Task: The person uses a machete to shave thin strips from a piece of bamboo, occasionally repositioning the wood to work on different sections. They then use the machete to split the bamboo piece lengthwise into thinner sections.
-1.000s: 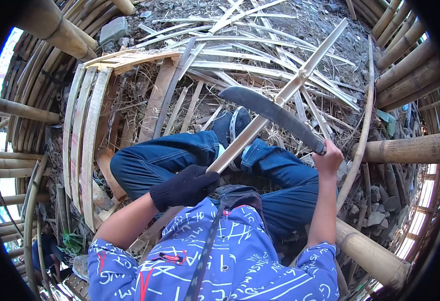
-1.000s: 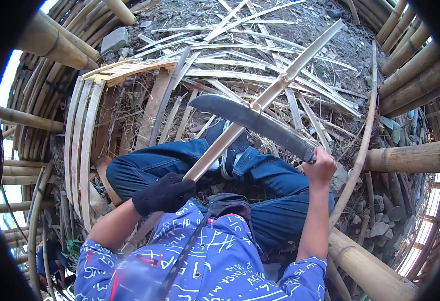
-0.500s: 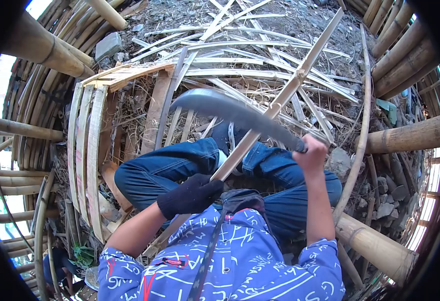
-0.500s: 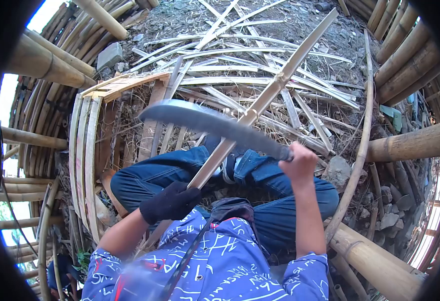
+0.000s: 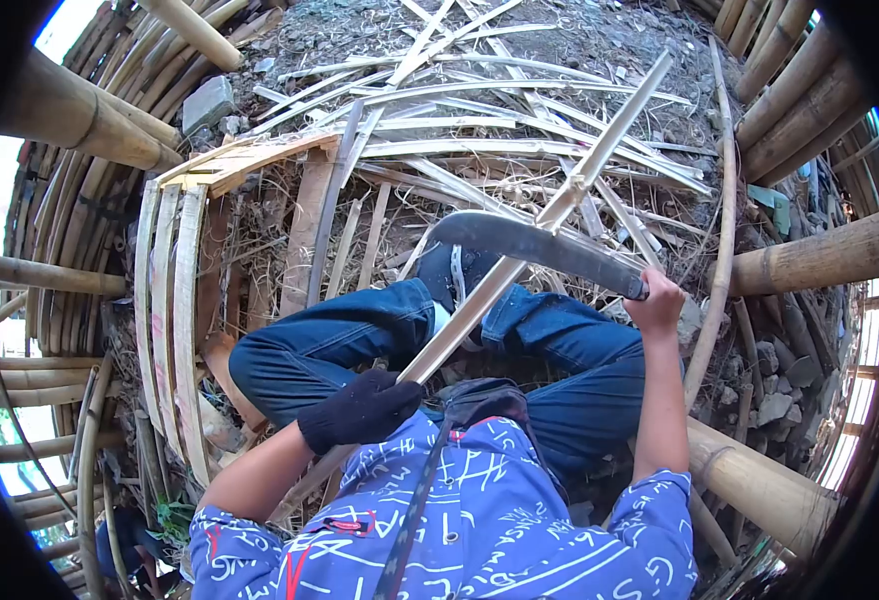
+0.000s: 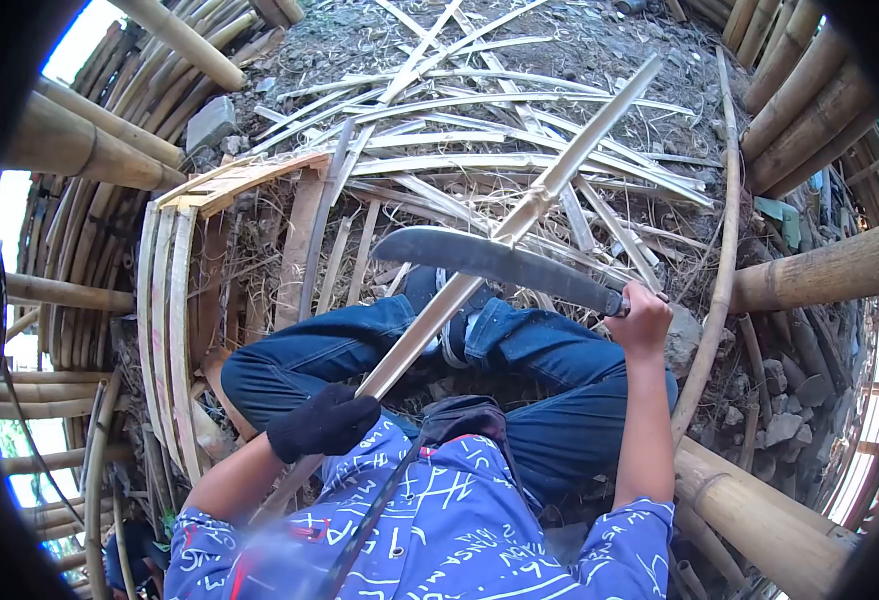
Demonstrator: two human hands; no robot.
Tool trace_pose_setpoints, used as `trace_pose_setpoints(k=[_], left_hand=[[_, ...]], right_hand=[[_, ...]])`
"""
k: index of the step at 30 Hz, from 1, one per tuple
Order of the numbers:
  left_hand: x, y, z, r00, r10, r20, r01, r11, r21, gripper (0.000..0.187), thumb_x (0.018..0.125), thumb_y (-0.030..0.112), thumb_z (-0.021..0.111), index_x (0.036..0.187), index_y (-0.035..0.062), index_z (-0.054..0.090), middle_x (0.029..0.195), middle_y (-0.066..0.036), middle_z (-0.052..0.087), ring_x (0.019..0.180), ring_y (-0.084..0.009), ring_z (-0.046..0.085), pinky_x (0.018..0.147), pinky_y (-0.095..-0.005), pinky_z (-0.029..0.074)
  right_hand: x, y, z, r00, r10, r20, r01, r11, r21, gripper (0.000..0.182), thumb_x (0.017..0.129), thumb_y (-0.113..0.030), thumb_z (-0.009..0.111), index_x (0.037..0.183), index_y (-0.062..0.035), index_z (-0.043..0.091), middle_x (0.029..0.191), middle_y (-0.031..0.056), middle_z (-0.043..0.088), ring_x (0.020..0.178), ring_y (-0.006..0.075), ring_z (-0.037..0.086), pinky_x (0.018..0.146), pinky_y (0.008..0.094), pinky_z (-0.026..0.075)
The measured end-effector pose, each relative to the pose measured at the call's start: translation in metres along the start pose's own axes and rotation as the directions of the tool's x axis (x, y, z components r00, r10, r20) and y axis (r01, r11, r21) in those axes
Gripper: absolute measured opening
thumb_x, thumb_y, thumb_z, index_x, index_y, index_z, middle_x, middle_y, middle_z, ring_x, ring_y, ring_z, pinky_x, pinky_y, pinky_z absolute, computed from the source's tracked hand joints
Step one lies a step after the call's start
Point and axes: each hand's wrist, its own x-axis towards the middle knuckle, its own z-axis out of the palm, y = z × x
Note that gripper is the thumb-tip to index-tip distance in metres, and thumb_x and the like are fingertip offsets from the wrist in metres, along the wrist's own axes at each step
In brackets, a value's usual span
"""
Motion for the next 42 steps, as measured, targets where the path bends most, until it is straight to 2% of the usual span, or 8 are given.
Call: trace_pose_setpoints(k=[11, 13, 17, 20, 21, 35, 37, 42], left_hand=[[-0.015, -0.011, -0.006, 1.0, 0.009, -0.002, -0.009, 1.0, -0.01, 0.016, 0.077, 0.003, 0.063, 0.079, 0.0069, 0.048, 0.056, -0.011, 0.044, 0.046, -0.0299, 0.047, 0.044, -0.0386, 0.038], [-0.005, 0.002, -0.017, 0.765, -0.497, 0.409, 0.643, 0.615, -0.456, 0.017, 0.075, 0.003, 0.064, 0.079, 0.0065, 0.047, 0.057, -0.011, 0.044, 0.047, -0.031, 0.047, 0.045, -0.039, 0.038], [-0.006, -0.024, 0.012, 0.994, 0.091, -0.053, -0.083, 0.987, 0.141, 0.027, 0.093, 0.023, 0.052, 0.071, 0.0083, 0.046, 0.052, -0.001, 0.042, 0.042, -0.0136, 0.045, 0.04, -0.0284, 0.034], [-0.02, -0.022, 0.019, 0.998, 0.068, 0.006, -0.068, 0.997, -0.042, 0.022, 0.091, 0.019, 0.054, 0.074, 0.0074, 0.047, 0.053, -0.002, 0.042, 0.041, -0.0156, 0.046, 0.04, -0.0282, 0.035], [-0.017, 0.004, 0.001, 0.828, -0.452, 0.332, 0.56, 0.637, -0.53, 0.011, 0.084, 0.009, 0.058, 0.08, 0.0054, 0.048, 0.056, -0.005, 0.045, 0.044, -0.0204, 0.048, 0.042, -0.0303, 0.037], [-0.044, -0.005, -0.006, 0.948, -0.258, 0.184, 0.303, 0.907, -0.291, 0.016, 0.09, 0.017, 0.055, 0.079, 0.0051, 0.052, 0.059, -0.001, 0.049, 0.047, -0.0134, 0.051, 0.042, -0.029, 0.038], [-0.042, 0.006, -0.021, 0.706, -0.551, 0.444, 0.702, 0.465, -0.54, 0.029, 0.095, 0.03, 0.049, 0.078, 0.0059, 0.052, 0.06, 0.004, 0.046, 0.049, -0.0062, 0.049, 0.041, -0.0246, 0.034], [-0.04, 0.017, -0.023, 0.599, -0.656, 0.459, 0.779, 0.347, -0.522, 0.03, 0.096, 0.031, 0.05, 0.078, 0.0073, 0.054, 0.058, 0.003, 0.045, 0.046, -0.0065, 0.044, 0.04, -0.0225, 0.032]], right_hand=[[-0.01, 0.006, -0.001, 0.997, -0.006, 0.071, 0.01, 0.999, -0.053, 0.015, 0.058, -0.011, 0.065, 0.067, -0.0095, 0.053, 0.061, 0.0117, 0.058, 0.06, 0.0337, 0.061, 0.054, 0.0423, 0.047], [-0.01, -0.027, 0.001, 0.998, -0.013, 0.058, 0.012, 1.0, 0.005, 0.015, 0.058, -0.01, 0.065, 0.067, -0.0094, 0.054, 0.06, 0.0113, 0.058, 0.059, 0.033, 0.061, 0.053, 0.0418, 0.047], [-0.009, -0.079, -0.001, 0.999, -0.042, 0.031, 0.036, 0.985, 0.17, 0.013, 0.057, -0.01, 0.064, 0.065, -0.0097, 0.054, 0.059, 0.0103, 0.057, 0.056, 0.0311, 0.06, 0.051, 0.041, 0.047], [0.005, -0.081, -0.01, 0.992, -0.103, 0.076, 0.091, 0.984, 0.154, 0.012, 0.058, -0.009, 0.063, 0.065, -0.0099, 0.054, 0.059, 0.01, 0.057, 0.054, 0.0312, 0.059, 0.051, 0.0415, 0.047], [0.01, -0.075, -0.011, 0.992, -0.112, 0.051, 0.104, 0.986, 0.131, 0.012, 0.059, -0.01, 0.063, 0.066, -0.0097, 0.054, 0.059, 0.0097, 0.057, 0.054, 0.0314, 0.059, 0.051, 0.042, 0.047], [0.007, -0.017, -0.015, 0.995, -0.084, 0.048, 0.085, 0.996, -0.025, 0.022, 0.055, -0.015, 0.07, 0.068, -0.0081, 0.054, 0.066, 0.011, 0.061, 0.062, 0.0323, 0.062, 0.055, 0.0405, 0.049], [0.004, -0.011, -0.017, 0.996, -0.077, 0.047, 0.079, 0.996, -0.033, 0.022, 0.056, -0.015, 0.069, 0.068, -0.0081, 0.053, 0.066, 0.011, 0.061, 0.061, 0.0324, 0.062, 0.055, 0.0406, 0.049], [0.002, 0.0, -0.014, 0.995, -0.096, 0.03, 0.097, 0.995, -0.022, 0.018, 0.058, -0.014, 0.067, 0.066, -0.0085, 0.051, 0.064, 0.01, 0.06, 0.059, 0.0327, 0.06, 0.054, 0.0413, 0.047]])
